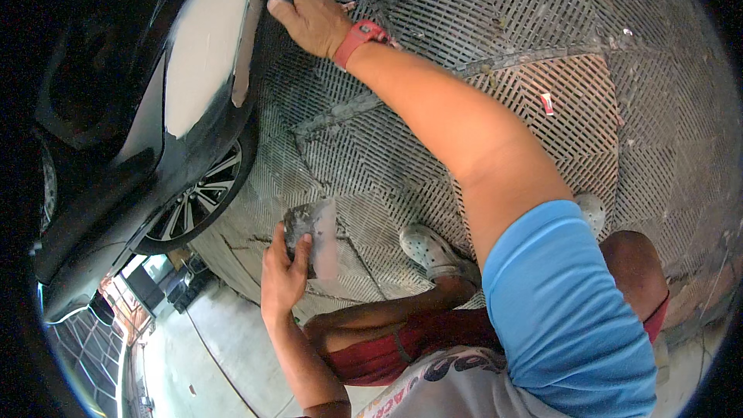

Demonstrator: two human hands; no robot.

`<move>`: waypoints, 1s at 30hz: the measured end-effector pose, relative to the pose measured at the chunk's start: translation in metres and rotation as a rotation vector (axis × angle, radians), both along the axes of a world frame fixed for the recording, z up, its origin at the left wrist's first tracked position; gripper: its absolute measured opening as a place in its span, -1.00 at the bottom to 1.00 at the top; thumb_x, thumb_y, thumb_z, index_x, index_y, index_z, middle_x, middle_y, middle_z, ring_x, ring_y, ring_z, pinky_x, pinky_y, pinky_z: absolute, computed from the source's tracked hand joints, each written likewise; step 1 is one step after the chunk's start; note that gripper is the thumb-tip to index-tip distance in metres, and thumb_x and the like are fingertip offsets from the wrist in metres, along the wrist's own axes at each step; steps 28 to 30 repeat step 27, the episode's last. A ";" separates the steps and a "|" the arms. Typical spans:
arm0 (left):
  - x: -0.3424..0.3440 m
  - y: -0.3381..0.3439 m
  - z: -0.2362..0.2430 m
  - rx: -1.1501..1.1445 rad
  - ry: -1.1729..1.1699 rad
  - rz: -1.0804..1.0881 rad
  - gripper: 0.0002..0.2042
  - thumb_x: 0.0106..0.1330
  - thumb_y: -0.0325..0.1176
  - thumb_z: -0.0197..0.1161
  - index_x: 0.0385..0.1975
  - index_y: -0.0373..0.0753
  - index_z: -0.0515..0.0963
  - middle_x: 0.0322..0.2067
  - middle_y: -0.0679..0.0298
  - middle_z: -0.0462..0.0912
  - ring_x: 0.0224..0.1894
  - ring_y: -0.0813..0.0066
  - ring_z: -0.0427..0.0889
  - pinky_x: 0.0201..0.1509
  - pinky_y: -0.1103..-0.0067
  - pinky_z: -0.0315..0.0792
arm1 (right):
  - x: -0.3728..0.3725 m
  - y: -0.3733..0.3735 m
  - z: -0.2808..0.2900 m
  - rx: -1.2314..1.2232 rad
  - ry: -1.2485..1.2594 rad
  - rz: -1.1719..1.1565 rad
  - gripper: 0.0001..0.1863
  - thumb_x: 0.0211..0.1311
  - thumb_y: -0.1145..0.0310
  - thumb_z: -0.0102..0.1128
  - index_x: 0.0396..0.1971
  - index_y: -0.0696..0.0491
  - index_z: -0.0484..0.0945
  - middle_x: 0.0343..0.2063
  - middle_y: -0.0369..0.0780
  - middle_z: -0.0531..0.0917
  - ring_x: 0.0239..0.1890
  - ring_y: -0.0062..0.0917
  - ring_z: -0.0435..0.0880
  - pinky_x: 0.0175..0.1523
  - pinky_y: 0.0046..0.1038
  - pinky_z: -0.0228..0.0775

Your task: The person scoops filler from a container onto a spreader and applies it to a damaged area on a car bumper. They smooth the filler with a second spreader, repeatedly transferring material between tools and working the surface.

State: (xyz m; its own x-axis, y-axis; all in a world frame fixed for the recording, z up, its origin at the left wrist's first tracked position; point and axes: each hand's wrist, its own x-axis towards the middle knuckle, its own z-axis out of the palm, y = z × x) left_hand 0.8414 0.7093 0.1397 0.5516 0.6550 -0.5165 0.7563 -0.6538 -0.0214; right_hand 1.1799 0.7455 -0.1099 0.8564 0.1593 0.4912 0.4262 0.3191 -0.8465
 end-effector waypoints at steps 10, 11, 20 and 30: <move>0.019 0.040 -0.037 -0.178 -0.876 0.496 -0.54 0.75 -0.17 0.21 0.38 -0.42 0.46 0.21 0.09 0.70 0.19 0.34 0.68 0.35 0.44 0.52 | -0.150 -0.084 0.011 0.057 0.743 0.512 -0.45 0.50 0.44 0.17 0.44 0.08 0.36 0.31 -0.06 0.54 0.38 -0.24 0.60 0.46 -0.22 0.44; 0.020 0.047 -0.040 -0.272 -0.998 0.583 -0.55 0.75 -0.19 0.20 0.40 -0.40 0.44 0.23 0.11 0.69 0.20 0.35 0.68 0.35 0.43 0.53 | -0.169 -0.086 0.018 0.023 0.563 0.503 -0.40 0.43 0.54 0.20 0.44 0.10 0.35 0.31 -0.04 0.53 0.38 -0.18 0.60 0.49 -0.19 0.44; 0.034 0.049 -0.046 -0.536 -1.097 0.824 -0.62 0.69 -0.38 0.20 0.40 -0.34 0.45 0.22 0.12 0.71 0.21 0.27 0.74 0.33 0.38 0.64 | -0.195 -0.138 0.055 -0.327 -0.264 0.645 -0.17 0.28 0.64 0.28 0.53 -0.17 0.29 0.43 -0.10 0.38 0.43 0.03 0.57 0.34 -0.08 0.70; 0.020 0.053 -0.046 -0.229 -0.967 0.548 -0.55 0.70 -0.32 0.25 0.45 -0.40 0.43 0.25 0.10 0.71 0.22 0.27 0.73 0.41 0.36 0.56 | -0.148 -0.159 0.042 -0.707 -0.406 0.524 -0.23 0.43 0.50 0.22 0.61 -0.21 0.33 0.48 -0.13 0.38 0.56 -0.05 0.43 0.56 0.38 0.30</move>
